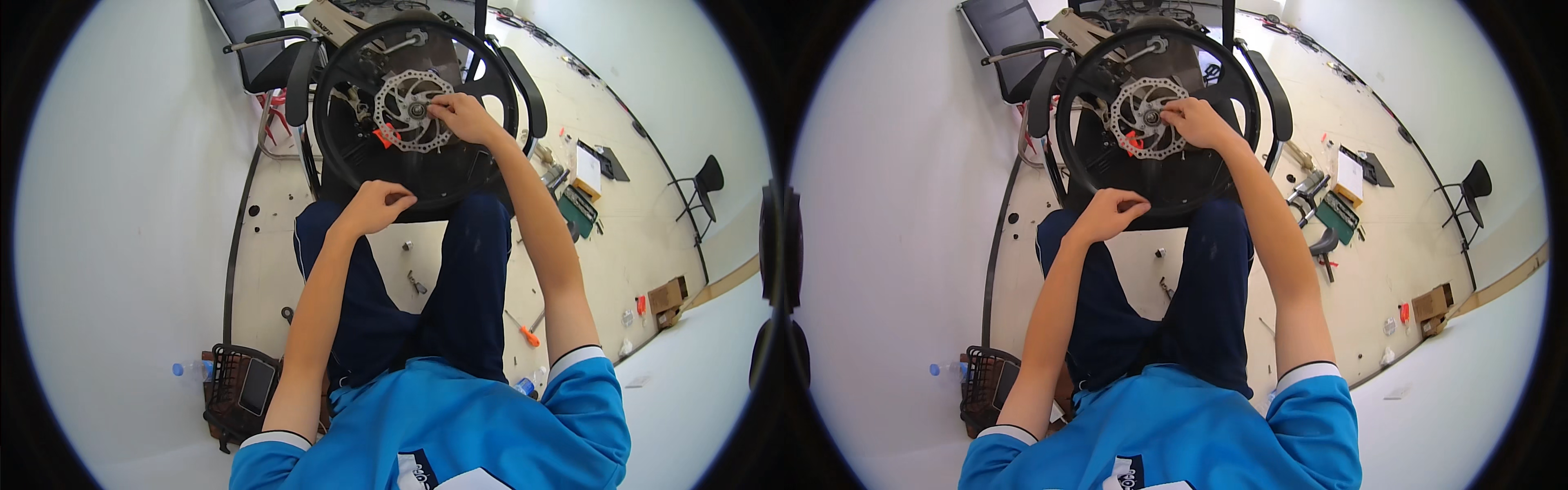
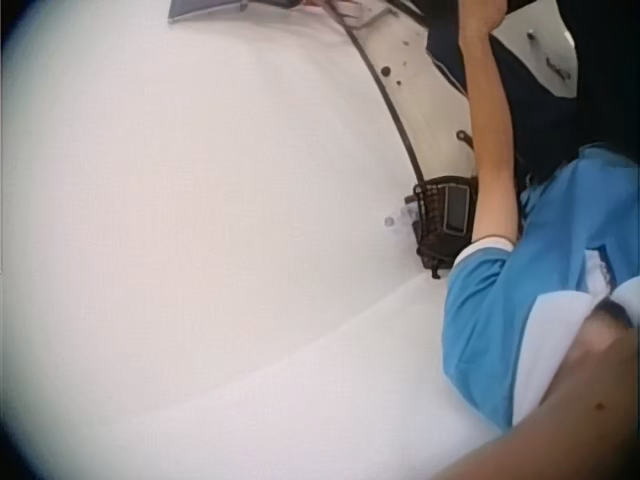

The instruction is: The person sits on the floor and assembles a bicycle disc brake rotor, inserting and adjusting small metal pins and springs into the rotor using their hands and a small tool. The person repeatedly picks up pins, places them into the rotor, and uses a tool to adjust components.

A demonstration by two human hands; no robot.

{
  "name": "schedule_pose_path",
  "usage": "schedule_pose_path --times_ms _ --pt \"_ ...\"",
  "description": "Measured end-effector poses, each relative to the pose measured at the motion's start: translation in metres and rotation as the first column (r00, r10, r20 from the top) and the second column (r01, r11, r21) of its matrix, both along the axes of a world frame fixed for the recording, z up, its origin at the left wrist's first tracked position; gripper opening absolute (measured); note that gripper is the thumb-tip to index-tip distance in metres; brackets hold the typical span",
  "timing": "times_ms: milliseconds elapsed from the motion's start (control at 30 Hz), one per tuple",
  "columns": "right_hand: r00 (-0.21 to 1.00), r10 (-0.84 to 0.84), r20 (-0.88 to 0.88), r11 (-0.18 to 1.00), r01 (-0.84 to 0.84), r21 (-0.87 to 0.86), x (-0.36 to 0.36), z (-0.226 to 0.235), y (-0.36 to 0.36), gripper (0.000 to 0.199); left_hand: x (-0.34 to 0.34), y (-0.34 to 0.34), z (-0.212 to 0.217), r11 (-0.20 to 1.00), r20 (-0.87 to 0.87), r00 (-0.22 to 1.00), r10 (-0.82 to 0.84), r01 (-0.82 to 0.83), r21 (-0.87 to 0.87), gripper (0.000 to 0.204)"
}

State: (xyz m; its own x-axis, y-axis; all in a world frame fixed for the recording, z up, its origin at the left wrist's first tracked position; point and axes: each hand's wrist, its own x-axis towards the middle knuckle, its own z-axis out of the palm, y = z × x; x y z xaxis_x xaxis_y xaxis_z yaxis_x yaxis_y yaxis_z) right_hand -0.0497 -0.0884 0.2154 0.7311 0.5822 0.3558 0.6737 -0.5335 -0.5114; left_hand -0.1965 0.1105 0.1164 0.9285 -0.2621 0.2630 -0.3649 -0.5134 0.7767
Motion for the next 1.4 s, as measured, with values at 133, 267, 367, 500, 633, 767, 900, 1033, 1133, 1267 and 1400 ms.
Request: schedule_pose_path --times_ms 133,267,367,500,633,767,900,1033,1133,1267,1400 --pt "0.998 0.059 -0.023 0.980 -0.062 -0.188 0.012 0.021 -0.007 0.026 0.001 -0.002 -0.007 1.000 -0.003 1.000 -0.011 0.011 -0.018 0.024" --pt "0.998 0.027 -0.064 0.968 -0.042 -0.249 0.009 0.034 -0.007 0.026 0.007 -0.002 -0.008 0.999 0.086 0.996 0.025 -0.027 0.020 0.020" --pt "0.993 0.031 -0.112 0.989 -0.047 -0.138 0.013 0.022 -0.007 0.026 0.006 -0.011 0.007 0.978 0.113 0.983 0.141 -0.121 -0.168 0.015" --pt "0.991 0.043 -0.128 0.990 -0.025 0.142 0.004 -0.010 -0.002 0.024 0.037 -0.004 0.027 0.891 0.347 0.851 0.394 -0.262 -0.370 0.013" --pt "0.991 0.010 -0.133 0.978 0.018 0.206 -0.009 -0.015 0.001 0.024 0.062 -0.010 0.063 0.948 0.554 0.770 0.317 -0.240 -0.208 0.012" --pt "0.994 0.097 0.057 0.995 -0.098 0.000 0.006 0.004 -0.014 0.018 0.105 -0.017 0.079 0.987 0.691 0.714 0.111 -0.158 0.004 0.025" --pt "0.995 0.071 -0.069 0.986 -0.080 -0.146 0.014 0.049 -0.018 0.030 0.121 -0.020 0.085 0.993 0.649 0.758 0.066 -0.116 0.034 0.025" --pt "0.992 0.054 -0.113 0.994 -0.065 -0.090 0.009 0.060 -0.017 0.026 0.121 -0.027 0.079 0.987 0.640 0.752 0.158 -0.148 -0.070 0.019" --pt "0.990 0.097 -0.103 0.995 -0.093 0.042 0.010 0.047 -0.018 0.021 0.123 -0.028 0.059 0.960 0.695 0.663 0.277 -0.213 -0.180 0.019" --pt "0.979 0.098 -0.180 0.966 -0.049 0.255 -0.001 0.050 -0.019 0.013 0.123 -0.031 0.056 0.942 0.706 0.626 0.332 -0.256 -0.216 0.017" --pt "0.999 0.027 0.044 0.835 -0.047 0.548 0.006 0.036 -0.033 0.012 0.125 -0.037 0.053 0.941 0.713 0.615 0.337 -0.243 -0.235 0.017"
